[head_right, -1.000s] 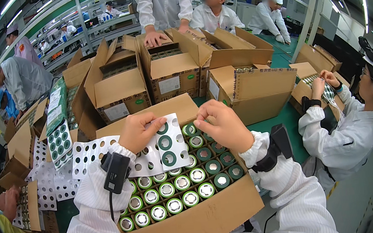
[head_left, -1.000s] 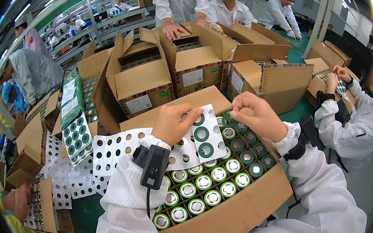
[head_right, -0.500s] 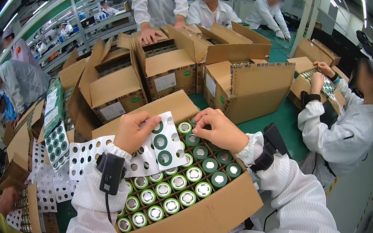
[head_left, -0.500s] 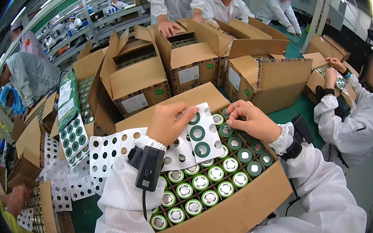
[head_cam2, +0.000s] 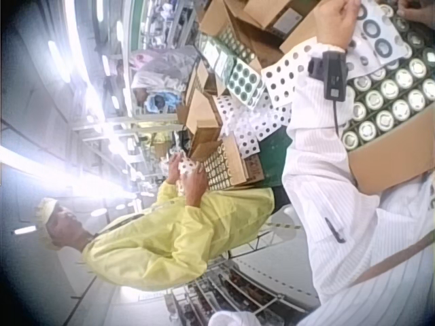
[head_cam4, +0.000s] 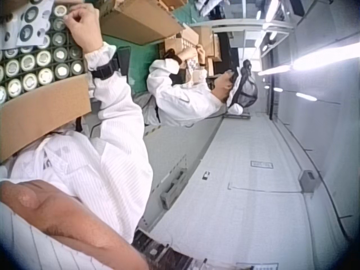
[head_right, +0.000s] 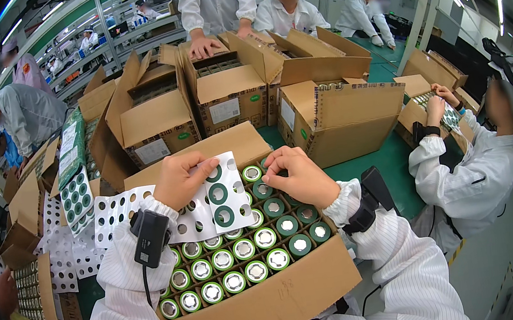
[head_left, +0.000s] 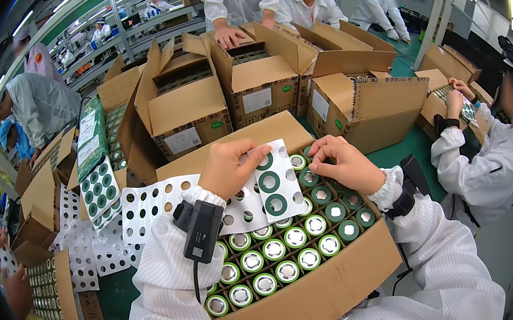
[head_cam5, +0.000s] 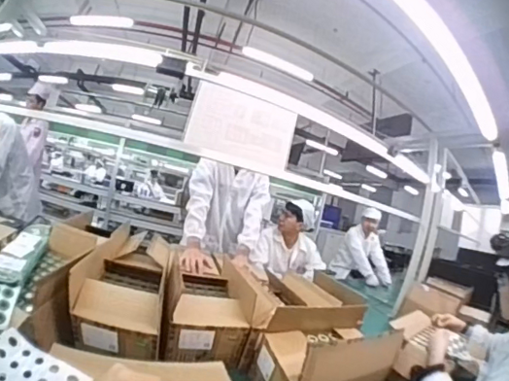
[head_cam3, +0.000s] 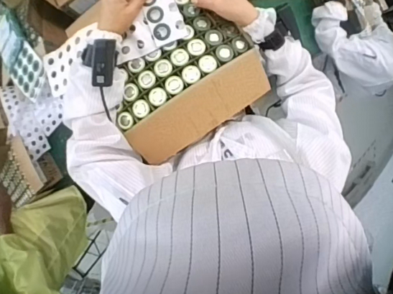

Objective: Applying circular green adhesive insulators to the tops of cylindrical batteries arranged in a box.

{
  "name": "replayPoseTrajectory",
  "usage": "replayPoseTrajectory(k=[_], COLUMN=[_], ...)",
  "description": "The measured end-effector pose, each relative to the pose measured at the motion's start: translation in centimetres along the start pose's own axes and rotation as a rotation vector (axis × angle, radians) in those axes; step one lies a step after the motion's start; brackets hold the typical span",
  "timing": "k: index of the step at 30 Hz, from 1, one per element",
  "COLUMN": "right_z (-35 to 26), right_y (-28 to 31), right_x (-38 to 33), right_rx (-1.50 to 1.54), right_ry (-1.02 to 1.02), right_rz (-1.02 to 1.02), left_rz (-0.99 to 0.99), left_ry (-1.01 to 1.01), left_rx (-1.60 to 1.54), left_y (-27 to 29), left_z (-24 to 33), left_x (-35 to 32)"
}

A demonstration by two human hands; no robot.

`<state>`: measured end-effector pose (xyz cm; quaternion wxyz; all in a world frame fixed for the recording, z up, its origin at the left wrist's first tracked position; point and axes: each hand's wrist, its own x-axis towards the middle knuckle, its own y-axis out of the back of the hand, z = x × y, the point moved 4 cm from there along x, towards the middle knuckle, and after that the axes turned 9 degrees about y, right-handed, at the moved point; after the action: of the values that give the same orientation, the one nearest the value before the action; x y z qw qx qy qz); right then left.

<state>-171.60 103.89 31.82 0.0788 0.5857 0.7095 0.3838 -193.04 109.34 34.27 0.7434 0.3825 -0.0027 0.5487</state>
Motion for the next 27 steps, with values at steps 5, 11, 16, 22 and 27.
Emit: replayPoseTrajectory(k=[5,11,16,22,27], right_z=[-0.1,0.0,0.1,-1.4,-3.9], right_y=[-0.1,-0.1,-0.3,-0.4,-0.7], right_x=[0.0,0.1,0.2,0.0,-0.2], right_rx=[-0.007,-0.023,-0.067,-0.286,-0.710], right_ry=[0.000,0.013,0.057,0.219,0.537], right_rz=[0.006,0.016,0.022,0.032,0.005], left_rz=[-0.002,-0.011,-0.006,-0.005,0.000], left_ry=[0.005,0.015,0.008,0.011,0.003], left_rx=[0.008,0.027,0.020,0.022,0.014], left_y=[-0.1,0.0,0.1,0.0,0.0], left_z=[-0.2,-0.3,-0.2,-0.3,0.0], left_x=[0.0,0.0,0.0,0.0,0.0])
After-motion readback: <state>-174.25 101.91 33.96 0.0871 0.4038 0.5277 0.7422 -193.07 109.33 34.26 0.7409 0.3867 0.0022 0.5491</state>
